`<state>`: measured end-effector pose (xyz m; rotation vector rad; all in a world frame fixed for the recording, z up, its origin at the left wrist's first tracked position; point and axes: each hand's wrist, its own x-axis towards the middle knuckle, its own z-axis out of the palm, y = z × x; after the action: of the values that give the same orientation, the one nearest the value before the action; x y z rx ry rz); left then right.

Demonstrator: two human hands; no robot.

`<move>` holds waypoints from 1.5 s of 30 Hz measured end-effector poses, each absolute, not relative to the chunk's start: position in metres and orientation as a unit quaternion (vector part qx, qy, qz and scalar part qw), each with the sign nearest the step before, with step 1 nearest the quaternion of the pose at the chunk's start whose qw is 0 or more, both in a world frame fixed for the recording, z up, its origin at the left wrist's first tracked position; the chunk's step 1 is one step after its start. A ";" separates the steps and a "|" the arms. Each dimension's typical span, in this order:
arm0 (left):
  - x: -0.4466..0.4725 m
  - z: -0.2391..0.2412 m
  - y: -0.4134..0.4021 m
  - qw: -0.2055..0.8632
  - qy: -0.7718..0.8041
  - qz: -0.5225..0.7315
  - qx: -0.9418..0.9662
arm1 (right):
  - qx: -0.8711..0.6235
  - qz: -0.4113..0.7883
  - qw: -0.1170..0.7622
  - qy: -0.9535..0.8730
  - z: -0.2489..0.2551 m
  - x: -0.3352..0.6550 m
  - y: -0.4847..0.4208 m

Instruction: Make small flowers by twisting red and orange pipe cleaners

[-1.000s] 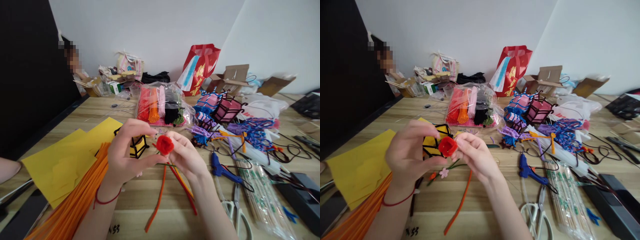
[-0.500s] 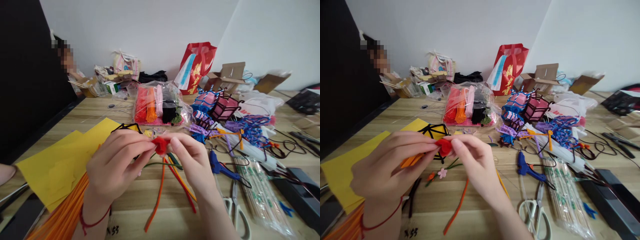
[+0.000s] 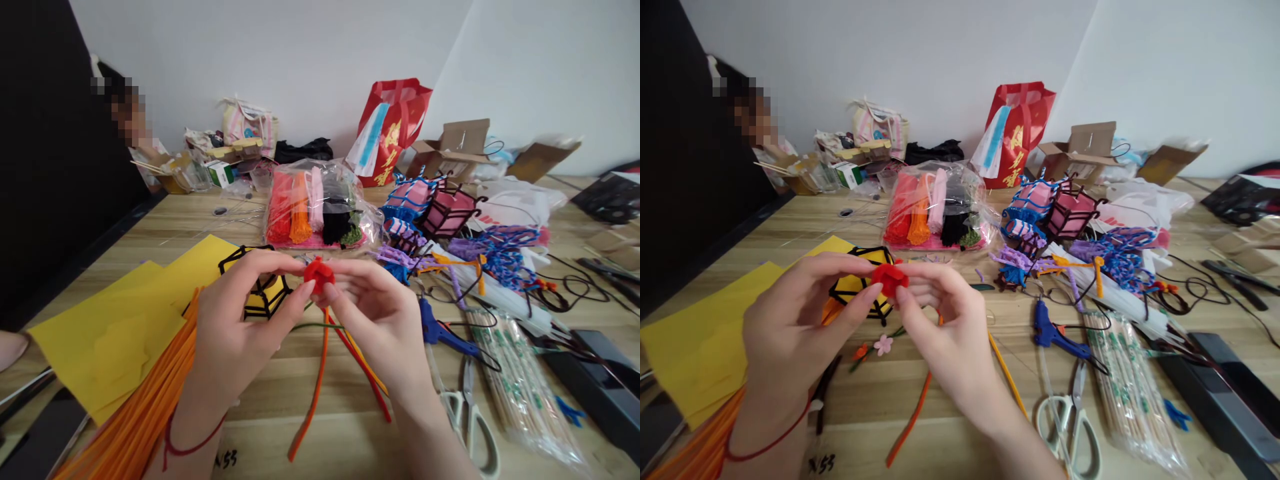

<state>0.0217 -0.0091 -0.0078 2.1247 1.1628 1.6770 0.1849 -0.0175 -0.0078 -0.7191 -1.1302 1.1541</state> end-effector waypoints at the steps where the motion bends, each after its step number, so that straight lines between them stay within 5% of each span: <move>1: 0.022 -0.007 -0.009 0.090 0.395 0.559 0.723 | -0.320 0.492 0.635 -0.503 -0.008 0.184 -0.018; 8: 0.034 -0.004 -0.016 -0.017 0.410 0.506 0.759 | -0.401 0.311 0.632 -0.586 -0.016 0.184 -0.015; 14: 0.033 -0.008 -0.014 0.102 0.458 0.514 0.718 | -0.394 0.214 0.611 -0.652 -0.022 0.188 -0.015; 25: 0.022 -0.005 -0.009 0.284 0.478 0.509 0.657 | -0.371 0.461 0.634 -0.498 -0.014 0.185 -0.007; 34: 0.008 0.004 -0.016 -0.106 0.314 0.454 0.827 | -0.354 0.553 0.608 -0.446 -0.007 0.195 -0.005; 45: 0.018 0.005 -0.007 -0.088 0.307 0.502 0.804 | -0.337 0.581 0.603 -0.431 -0.006 0.195 -0.008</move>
<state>0.0181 -0.0071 0.0049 2.6772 1.0241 1.6708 0.1945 -0.0083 -0.0059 -0.7815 -0.9982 1.3449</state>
